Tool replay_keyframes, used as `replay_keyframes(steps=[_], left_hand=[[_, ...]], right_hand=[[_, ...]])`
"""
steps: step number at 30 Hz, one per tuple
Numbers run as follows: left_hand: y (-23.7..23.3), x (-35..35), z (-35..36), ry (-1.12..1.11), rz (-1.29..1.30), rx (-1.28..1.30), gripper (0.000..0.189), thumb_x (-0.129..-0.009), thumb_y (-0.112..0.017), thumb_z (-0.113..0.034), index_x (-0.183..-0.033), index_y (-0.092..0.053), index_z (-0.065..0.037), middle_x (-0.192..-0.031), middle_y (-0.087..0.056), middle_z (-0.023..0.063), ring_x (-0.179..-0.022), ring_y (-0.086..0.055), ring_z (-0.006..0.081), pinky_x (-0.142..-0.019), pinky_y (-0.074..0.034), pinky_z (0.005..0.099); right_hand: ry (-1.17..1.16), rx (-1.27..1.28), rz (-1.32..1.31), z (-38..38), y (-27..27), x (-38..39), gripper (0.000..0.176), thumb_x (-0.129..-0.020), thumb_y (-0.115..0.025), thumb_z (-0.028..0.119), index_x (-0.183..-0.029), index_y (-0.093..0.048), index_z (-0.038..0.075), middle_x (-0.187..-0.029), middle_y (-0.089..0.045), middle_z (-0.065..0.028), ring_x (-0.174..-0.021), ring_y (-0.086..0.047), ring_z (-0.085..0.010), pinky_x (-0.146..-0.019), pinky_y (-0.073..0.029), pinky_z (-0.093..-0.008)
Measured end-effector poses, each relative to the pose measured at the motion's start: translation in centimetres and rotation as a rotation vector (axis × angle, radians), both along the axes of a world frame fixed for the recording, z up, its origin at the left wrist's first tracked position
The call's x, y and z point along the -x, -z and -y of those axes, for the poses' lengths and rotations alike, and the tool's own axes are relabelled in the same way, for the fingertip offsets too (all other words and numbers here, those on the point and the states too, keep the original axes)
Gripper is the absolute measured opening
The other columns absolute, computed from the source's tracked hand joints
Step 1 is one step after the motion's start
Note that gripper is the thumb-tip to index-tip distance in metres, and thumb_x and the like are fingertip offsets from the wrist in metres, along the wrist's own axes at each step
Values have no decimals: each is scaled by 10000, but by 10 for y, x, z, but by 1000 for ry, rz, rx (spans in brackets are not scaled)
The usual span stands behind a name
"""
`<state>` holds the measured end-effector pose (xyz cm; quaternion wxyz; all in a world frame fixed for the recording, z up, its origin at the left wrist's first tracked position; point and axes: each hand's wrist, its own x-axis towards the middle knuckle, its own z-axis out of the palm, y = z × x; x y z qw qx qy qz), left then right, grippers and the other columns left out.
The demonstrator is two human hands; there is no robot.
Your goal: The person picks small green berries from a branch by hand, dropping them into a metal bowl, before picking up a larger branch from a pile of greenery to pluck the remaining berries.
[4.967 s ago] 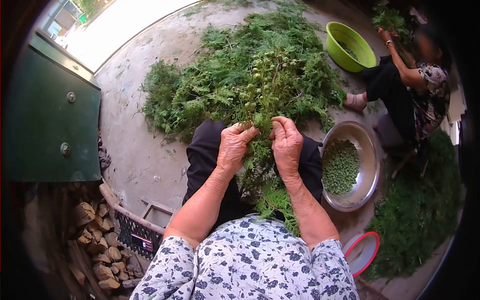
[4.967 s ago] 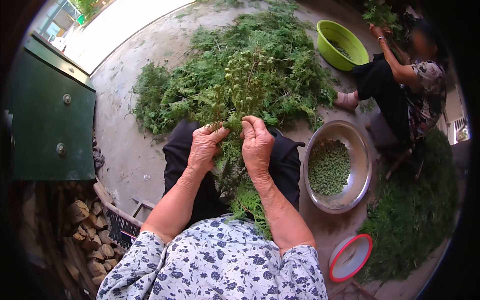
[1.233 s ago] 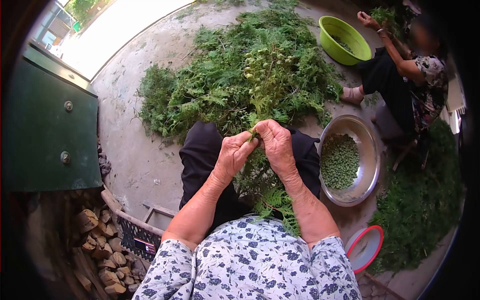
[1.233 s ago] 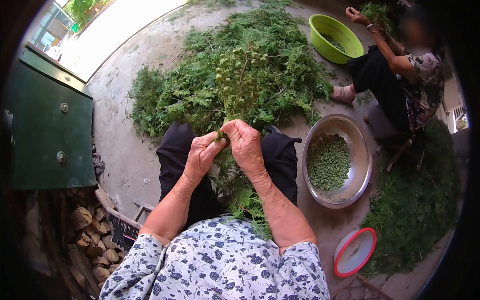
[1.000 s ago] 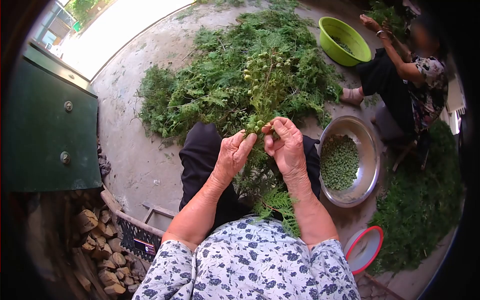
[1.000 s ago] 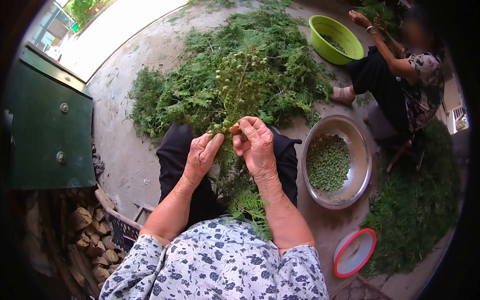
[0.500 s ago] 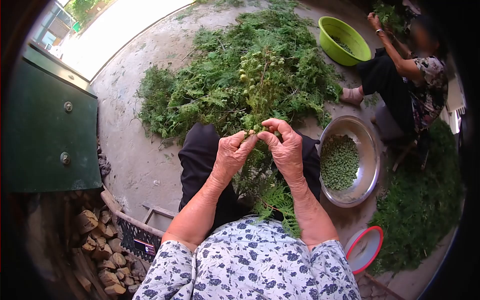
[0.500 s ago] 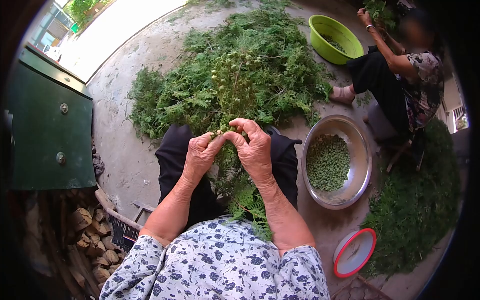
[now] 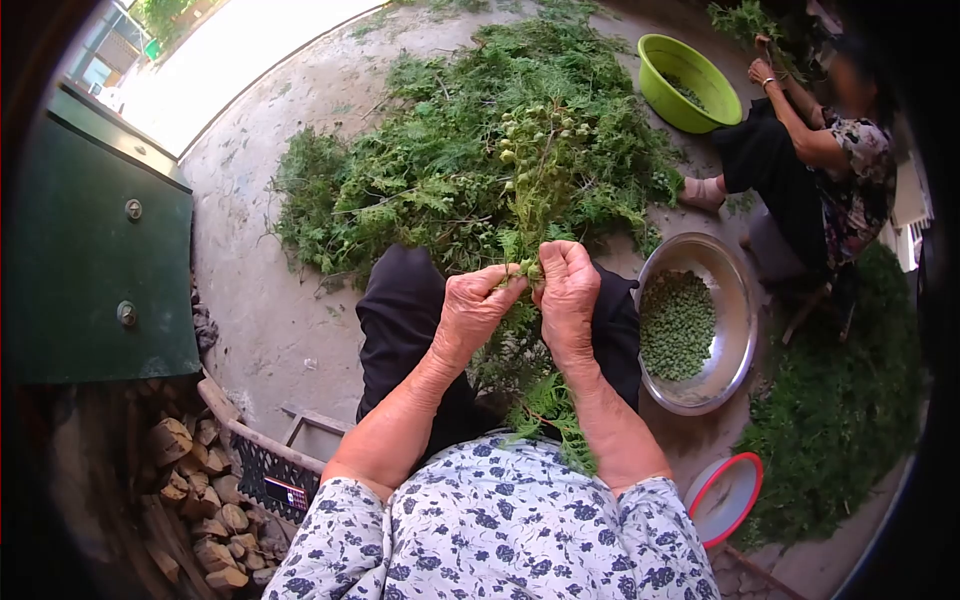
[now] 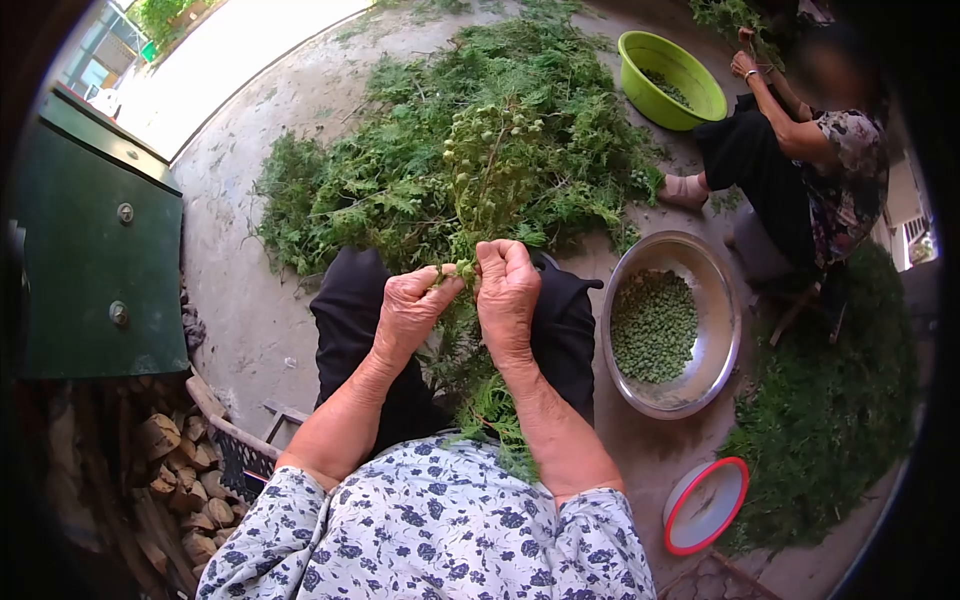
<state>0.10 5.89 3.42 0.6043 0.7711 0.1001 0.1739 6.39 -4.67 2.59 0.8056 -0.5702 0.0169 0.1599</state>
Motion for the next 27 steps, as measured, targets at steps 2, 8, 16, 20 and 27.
replay_keyframes(steps=[2,8,16,20,27], left_hand=[[3,-2,1,-8,1,-18,167,-815,-648,-116,-914,-649,19,-606,-501,-5,-553,-396,31,-480,-358,229],[6,0,0,-39,-7,-30,159,-818,-646,-110,-914,-646,17,-611,-508,-1,-568,-403,32,-495,-371,230],[3,4,-6,-53,-72,110,161,-819,-647,-113,-926,-656,8,-595,-479,-43,-564,-378,21,-483,-338,213],[0,5,-6,-47,-76,83,163,-821,-648,-127,-922,-656,0,-583,-480,-22,-549,-377,35,-478,-344,231],[8,3,-19,-116,-90,295,157,-822,-642,-118,-914,-652,9,-619,-489,-34,-576,-386,26,-502,-346,219]], right_hand=[[38,183,169,-2,-1,-1,191,-893,-580,236,-845,-542,55,-632,-498,28,-459,-416,-30,-386,-317,-176],[122,546,555,-6,1,-6,209,-891,-575,197,-815,-550,4,-616,-541,-8,-532,-500,-116,-486,-408,-271],[-257,-305,-321,4,0,-12,220,-896,-567,268,-787,-507,87,-666,-449,13,-460,-386,-54,-355,-295,-202],[-248,-345,-401,7,3,-11,229,-890,-572,275,-804,-515,71,-660,-458,5,-458,-393,-53,-356,-289,-198],[-468,-142,-305,28,-19,-19,229,-896,-567,252,-811,-518,45,-658,-469,-9,-438,-384,-56,-350,-271,-187]])
